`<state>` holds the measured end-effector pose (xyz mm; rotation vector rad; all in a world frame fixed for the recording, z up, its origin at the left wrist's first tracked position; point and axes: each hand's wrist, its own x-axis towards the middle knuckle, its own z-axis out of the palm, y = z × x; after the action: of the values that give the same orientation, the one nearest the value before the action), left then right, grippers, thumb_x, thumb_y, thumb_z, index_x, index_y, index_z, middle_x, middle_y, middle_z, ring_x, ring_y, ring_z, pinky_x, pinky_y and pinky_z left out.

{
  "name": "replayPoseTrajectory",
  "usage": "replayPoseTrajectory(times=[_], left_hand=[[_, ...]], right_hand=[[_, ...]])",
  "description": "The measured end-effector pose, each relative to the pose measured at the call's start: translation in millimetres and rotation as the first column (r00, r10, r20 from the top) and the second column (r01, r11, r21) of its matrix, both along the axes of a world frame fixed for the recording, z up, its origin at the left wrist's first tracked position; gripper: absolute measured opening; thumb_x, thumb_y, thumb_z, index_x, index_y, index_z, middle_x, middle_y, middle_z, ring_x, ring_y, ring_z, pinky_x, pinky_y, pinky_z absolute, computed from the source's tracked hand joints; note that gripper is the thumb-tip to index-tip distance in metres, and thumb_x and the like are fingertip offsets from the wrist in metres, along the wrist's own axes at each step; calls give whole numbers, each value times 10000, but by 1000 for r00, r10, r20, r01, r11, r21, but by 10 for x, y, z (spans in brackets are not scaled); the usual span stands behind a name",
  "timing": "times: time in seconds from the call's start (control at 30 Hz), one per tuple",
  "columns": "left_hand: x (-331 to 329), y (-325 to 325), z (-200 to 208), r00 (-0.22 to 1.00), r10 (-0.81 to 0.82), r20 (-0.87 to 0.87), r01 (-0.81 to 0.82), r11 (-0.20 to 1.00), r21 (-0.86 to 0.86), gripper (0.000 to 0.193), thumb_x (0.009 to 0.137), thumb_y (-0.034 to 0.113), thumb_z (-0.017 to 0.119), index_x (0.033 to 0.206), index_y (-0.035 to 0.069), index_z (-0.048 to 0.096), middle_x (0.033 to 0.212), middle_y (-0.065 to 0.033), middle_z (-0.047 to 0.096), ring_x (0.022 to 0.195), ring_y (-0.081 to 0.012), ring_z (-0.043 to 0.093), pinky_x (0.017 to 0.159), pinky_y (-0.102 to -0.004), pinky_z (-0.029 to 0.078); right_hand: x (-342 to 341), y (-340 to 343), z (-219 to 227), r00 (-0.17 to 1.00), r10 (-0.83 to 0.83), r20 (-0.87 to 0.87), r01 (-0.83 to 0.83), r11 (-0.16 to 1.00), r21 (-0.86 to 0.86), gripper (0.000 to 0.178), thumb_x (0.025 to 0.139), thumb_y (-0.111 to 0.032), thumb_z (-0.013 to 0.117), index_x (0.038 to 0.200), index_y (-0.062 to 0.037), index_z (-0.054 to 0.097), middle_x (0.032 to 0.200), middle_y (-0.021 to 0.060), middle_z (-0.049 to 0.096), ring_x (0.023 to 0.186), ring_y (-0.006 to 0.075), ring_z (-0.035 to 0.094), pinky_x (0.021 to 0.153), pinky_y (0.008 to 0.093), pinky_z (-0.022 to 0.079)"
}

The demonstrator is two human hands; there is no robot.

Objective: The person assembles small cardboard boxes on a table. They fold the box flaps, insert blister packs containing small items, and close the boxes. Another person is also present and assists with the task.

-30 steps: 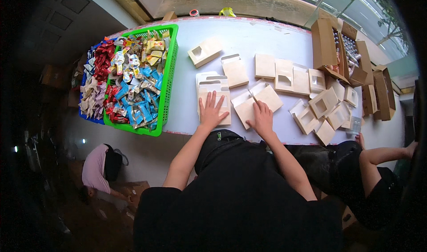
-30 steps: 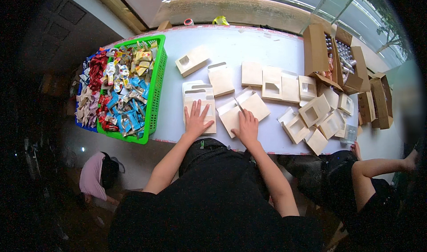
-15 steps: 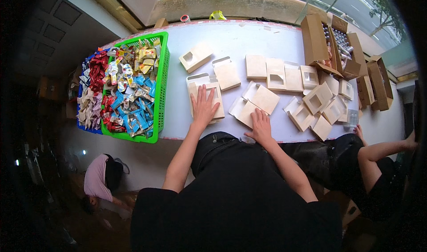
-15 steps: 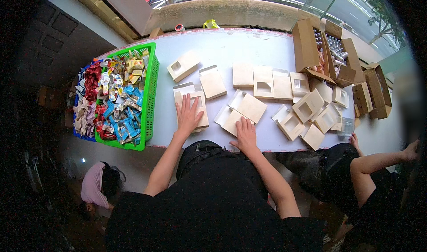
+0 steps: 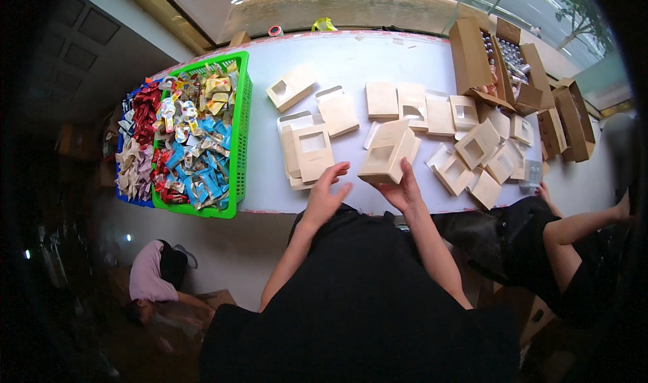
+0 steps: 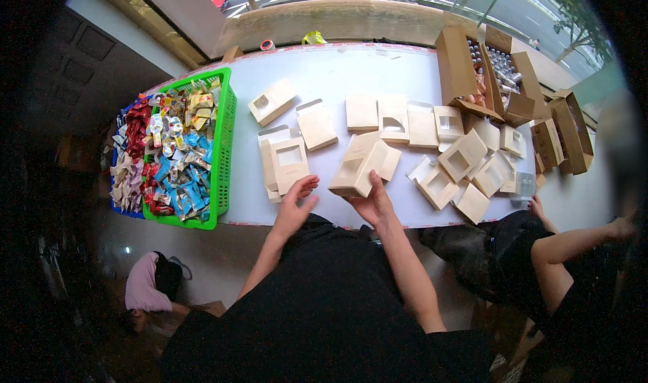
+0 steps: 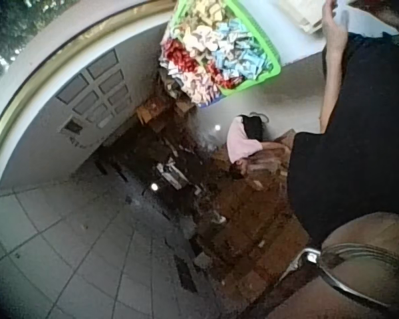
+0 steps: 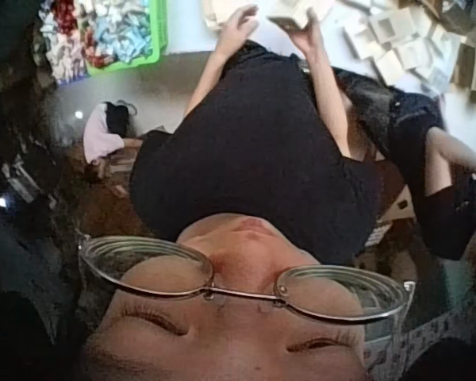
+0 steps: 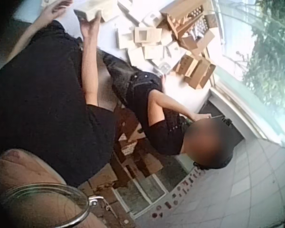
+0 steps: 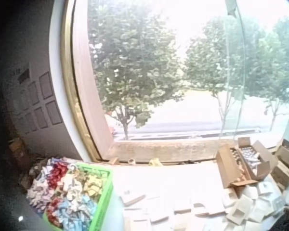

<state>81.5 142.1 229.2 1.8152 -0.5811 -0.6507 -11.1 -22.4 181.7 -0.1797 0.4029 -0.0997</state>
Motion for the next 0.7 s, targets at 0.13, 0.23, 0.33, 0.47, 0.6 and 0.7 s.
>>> replayPoseTrajectory(times=[0.13, 0.23, 0.33, 0.47, 0.6, 0.7], left_hand=[[-123, -289, 293, 743, -136, 655, 58, 988, 140, 439, 660, 124, 659, 1069, 73, 508, 979, -102, 515, 898, -276, 504, 771, -346, 423], [-182, -388, 253, 681, -105, 725, 0, 990, 144, 470, 616, 103, 685, 1051, 75, 510, 937, -99, 502, 862, -274, 494, 739, -348, 424], [-255, -484, 229, 692, -64, 719, -36, 992, 123, 449, 614, 118, 677, 1033, 81, 521, 935, -93, 493, 856, -266, 489, 736, -349, 420], [-311, -598, 228, 715, -32, 698, -91, 986, 139, 453, 601, 115, 680, 1026, 81, 527, 952, -93, 483, 878, -270, 482, 749, -360, 414], [-310, -634, 177, 728, -69, 682, -106, 972, 211, 463, 592, 104, 681, 1028, 71, 527, 959, -96, 478, 889, -275, 477, 765, -370, 407], [-258, -613, 118, 768, -68, 637, -58, 983, 175, 426, 598, 113, 698, 994, 67, 548, 933, -100, 477, 881, -278, 478, 747, -365, 408]], right_hand=[[31, 88, 296, 999, -42, 18, 37, 976, 214, 793, 677, -473, 664, 1261, -94, 284, 1200, 127, 398, 1122, 280, 386, 981, 448, 291], [43, 203, 328, 977, -168, -131, 202, 927, 315, 777, 668, -471, 674, 1237, -92, 304, 1176, 127, 399, 1093, 283, 401, 972, 455, 300], [42, 230, 422, 959, -224, -176, 272, 901, 338, 733, 685, -452, 668, 1218, -90, 318, 1150, 123, 405, 1087, 282, 395, 961, 469, 306], [20, 254, 377, 940, -306, -148, 335, 910, 244, 690, 711, -428, 653, 1210, -87, 320, 1125, 123, 412, 1087, 277, 389, 966, 474, 302], [25, 297, 303, 913, -358, -193, 388, 910, 148, 648, 728, -420, 640, 1206, -112, 328, 1105, 101, 399, 1053, 252, 411, 953, 462, 325], [-18, 303, 74, 909, -366, -202, 375, 927, 6, 616, 738, -392, 638, 1203, -234, 266, 1129, 92, 369, 1060, 240, 400, 878, 401, 381]])
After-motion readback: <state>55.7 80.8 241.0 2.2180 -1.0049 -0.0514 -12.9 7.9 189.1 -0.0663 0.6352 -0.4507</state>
